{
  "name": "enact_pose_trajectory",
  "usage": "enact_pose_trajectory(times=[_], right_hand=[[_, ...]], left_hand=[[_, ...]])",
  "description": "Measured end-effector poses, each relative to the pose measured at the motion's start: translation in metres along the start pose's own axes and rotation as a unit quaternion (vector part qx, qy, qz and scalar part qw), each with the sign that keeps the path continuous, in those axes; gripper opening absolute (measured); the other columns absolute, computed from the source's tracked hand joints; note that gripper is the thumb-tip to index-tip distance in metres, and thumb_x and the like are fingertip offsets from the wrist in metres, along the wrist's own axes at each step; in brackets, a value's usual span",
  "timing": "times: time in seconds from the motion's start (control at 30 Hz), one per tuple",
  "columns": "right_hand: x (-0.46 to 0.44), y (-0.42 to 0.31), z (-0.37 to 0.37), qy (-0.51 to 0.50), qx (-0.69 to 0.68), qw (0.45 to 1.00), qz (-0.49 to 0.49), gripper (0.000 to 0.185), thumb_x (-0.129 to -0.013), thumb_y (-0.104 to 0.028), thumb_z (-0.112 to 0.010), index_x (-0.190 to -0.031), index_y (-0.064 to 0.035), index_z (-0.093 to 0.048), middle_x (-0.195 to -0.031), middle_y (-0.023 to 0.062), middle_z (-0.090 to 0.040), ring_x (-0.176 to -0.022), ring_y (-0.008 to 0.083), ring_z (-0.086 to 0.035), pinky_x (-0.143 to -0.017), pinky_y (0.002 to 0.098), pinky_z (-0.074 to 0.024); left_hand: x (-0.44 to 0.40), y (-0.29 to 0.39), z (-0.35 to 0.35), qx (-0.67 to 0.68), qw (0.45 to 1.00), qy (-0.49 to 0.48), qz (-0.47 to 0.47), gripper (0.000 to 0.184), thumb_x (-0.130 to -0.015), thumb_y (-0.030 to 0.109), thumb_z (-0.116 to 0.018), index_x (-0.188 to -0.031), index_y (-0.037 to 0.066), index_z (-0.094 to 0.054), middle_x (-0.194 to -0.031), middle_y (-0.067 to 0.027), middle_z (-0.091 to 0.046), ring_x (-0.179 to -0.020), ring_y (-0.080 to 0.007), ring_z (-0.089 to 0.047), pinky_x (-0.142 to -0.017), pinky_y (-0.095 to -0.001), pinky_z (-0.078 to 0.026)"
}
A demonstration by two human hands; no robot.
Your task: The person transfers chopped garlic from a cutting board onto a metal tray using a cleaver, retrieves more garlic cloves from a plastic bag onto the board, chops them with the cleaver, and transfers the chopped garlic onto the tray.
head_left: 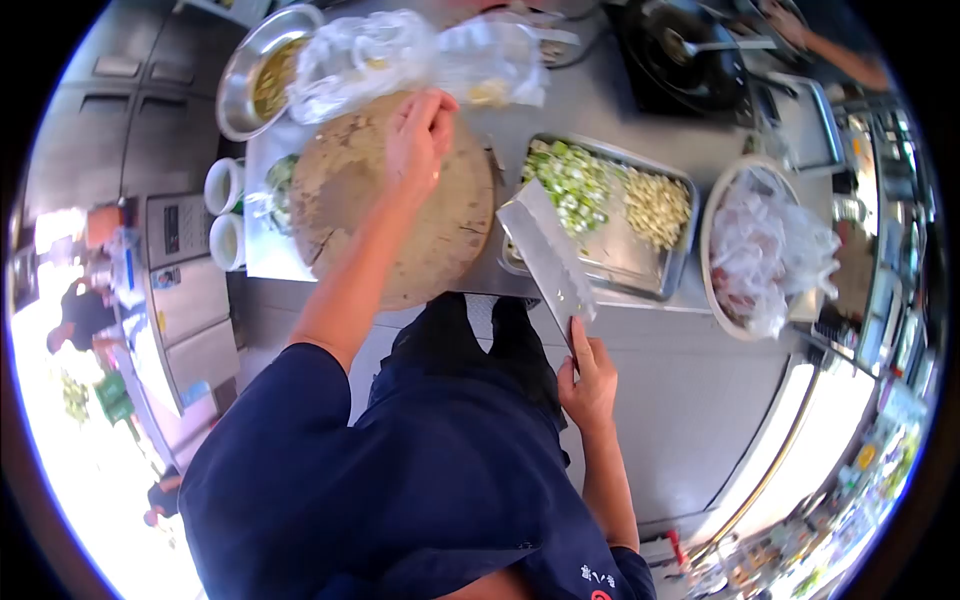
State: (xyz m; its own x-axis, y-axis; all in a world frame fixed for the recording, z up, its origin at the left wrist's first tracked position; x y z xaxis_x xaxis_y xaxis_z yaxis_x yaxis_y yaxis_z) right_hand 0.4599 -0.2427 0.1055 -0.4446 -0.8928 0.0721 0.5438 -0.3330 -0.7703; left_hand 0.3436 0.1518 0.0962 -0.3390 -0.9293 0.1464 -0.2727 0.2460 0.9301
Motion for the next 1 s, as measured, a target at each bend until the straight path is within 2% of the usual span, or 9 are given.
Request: enact_pose_trajectory(times=[0.03, 0.1, 0.23, 0.3, 0.37, 0.47, 0.6, 0.9, 1.0], right_hand=[[-0.017, -0.011, -0.017, -0.024, -0.009, 0.999, 0.031, 0.070, -0.084, 0.004, -0.067, -0.152, -0.0141, -0.061, -0.098, 0.0130, -0.067, -0.078, 0.0337, -0.067, -0.069, 0.0433, -0.0561], [-0.043, -0.042, -0.056, -0.072, 0.169, 0.972, 0.146, 0.072, -0.084, 0.006, -0.064, -0.152, -0.0163, -0.061, -0.102, 0.0132, -0.064, -0.088, 0.0332, -0.066, -0.078, 0.0457, -0.0550], [-0.092, -0.073, -0.138, -0.109, 0.205, 0.944, 0.235, 0.074, -0.083, 0.008, -0.063, -0.151, -0.0187, -0.061, -0.105, 0.0134, -0.063, -0.096, 0.0343, -0.064, -0.085, 0.0471, -0.0514], [-0.106, -0.089, -0.167, -0.118, 0.214, 0.935, 0.256, 0.073, -0.082, 0.008, -0.062, -0.150, -0.0179, -0.062, -0.106, 0.0139, -0.064, -0.098, 0.0348, -0.064, -0.085, 0.0473, -0.0512], [-0.118, -0.100, -0.190, -0.100, 0.218, 0.927, 0.289, 0.073, -0.080, 0.009, -0.063, -0.149, -0.0169, -0.064, -0.107, 0.0139, -0.064, -0.100, 0.0348, -0.064, -0.084, 0.0468, -0.0515], [-0.123, -0.107, -0.215, -0.122, 0.225, 0.933, 0.253, 0.071, -0.082, 0.009, -0.065, -0.148, -0.0191, -0.065, -0.115, 0.0151, -0.061, -0.105, 0.0349, -0.062, -0.087, 0.0457, -0.0531], [-0.128, -0.112, -0.233, -0.136, 0.228, 0.947, 0.180, 0.064, -0.086, 0.008, -0.064, -0.143, -0.0198, -0.068, -0.117, 0.0148, -0.058, -0.110, 0.0354, -0.059, -0.096, 0.0455, -0.0516], [-0.127, -0.113, -0.231, -0.102, 0.179, 0.975, 0.085, 0.065, -0.081, 0.008, -0.061, -0.139, -0.0189, -0.071, -0.109, 0.0129, -0.057, -0.107, 0.0345, -0.056, -0.100, 0.0450, -0.0483], [-0.127, -0.109, -0.231, -0.103, 0.169, 0.977, 0.074, 0.067, -0.080, 0.008, -0.062, -0.140, -0.0198, -0.071, -0.110, 0.0131, -0.056, -0.108, 0.0346, -0.056, -0.100, 0.0453, -0.0481]], left_hand=[[0.015, 0.010, 0.040, -0.062, 0.997, 0.037, 0.018, 0.030, -0.110, 0.026, -0.056, -0.093, 0.003, -0.067, -0.056, 0.0046, -0.040, -0.047, -0.0065, -0.032, -0.046, -0.0286, -0.022], [0.048, 0.017, 0.099, -0.038, 0.997, 0.036, 0.059, 0.027, -0.108, 0.024, -0.057, -0.092, 0.004, -0.067, -0.059, 0.0059, -0.042, -0.051, -0.0059, -0.033, -0.049, -0.0276, -0.023], [0.103, 0.031, 0.197, -0.119, 0.987, 0.082, 0.069, 0.025, -0.106, 0.023, -0.061, -0.093, 0.003, -0.070, -0.064, 0.0055, -0.050, -0.055, -0.0045, -0.038, -0.053, -0.0255, -0.028], [0.123, 0.031, 0.251, -0.246, 0.954, 0.161, 0.059, 0.020, -0.102, 0.020, -0.065, -0.099, 0.001, -0.072, -0.074, 0.0046, -0.059, -0.063, -0.0046, -0.050, -0.055, -0.0256, -0.036], [0.133, 0.032, 0.304, -0.251, 0.947, 0.186, 0.070, 0.017, -0.100, 0.017, -0.068, -0.104, 0.001, -0.073, -0.082, 0.0009, -0.067, -0.070, -0.0077, -0.058, -0.060, -0.0278, -0.045], [0.131, 0.051, 0.363, -0.332, 0.914, 0.231, 0.037, 0.014, -0.096, 0.012, -0.071, -0.104, 0.001, -0.073, -0.087, -0.0038, -0.070, -0.070, -0.0125, -0.062, -0.063, -0.0305, -0.050], [0.106, 0.070, 0.420, -0.481, 0.843, 0.225, -0.087, 0.021, -0.090, 0.004, -0.072, -0.110, 0.003, -0.070, -0.109, -0.0123, -0.071, -0.088, -0.0288, -0.071, -0.078, -0.0388, -0.056], [0.053, 0.094, 0.418, -0.531, 0.808, 0.193, -0.168, 0.023, -0.088, 0.000, -0.072, -0.111, 0.002, -0.069, -0.118, -0.0166, -0.071, -0.103, -0.0359, -0.071, -0.089, -0.0425, -0.056], [0.054, 0.095, 0.427, -0.598, 0.768, 0.188, -0.134, 0.041, -0.085, 0.004, -0.076, -0.125, 0.008, -0.069, -0.137, -0.0164, -0.062, -0.129, -0.0388, -0.058, -0.103, -0.0491, -0.050]])
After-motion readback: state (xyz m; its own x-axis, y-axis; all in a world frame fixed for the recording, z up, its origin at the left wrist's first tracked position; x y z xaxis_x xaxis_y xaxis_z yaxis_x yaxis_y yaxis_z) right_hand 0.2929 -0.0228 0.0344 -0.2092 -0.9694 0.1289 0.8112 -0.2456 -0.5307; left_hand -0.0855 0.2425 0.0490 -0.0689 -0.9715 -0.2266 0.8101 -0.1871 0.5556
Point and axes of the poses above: each hand's wrist, its own x-axis away from the middle knuckle, its own z-axis out of the back of the hand, y = z × x, the point moved 7 cm from there along -x, towards the middle knuckle
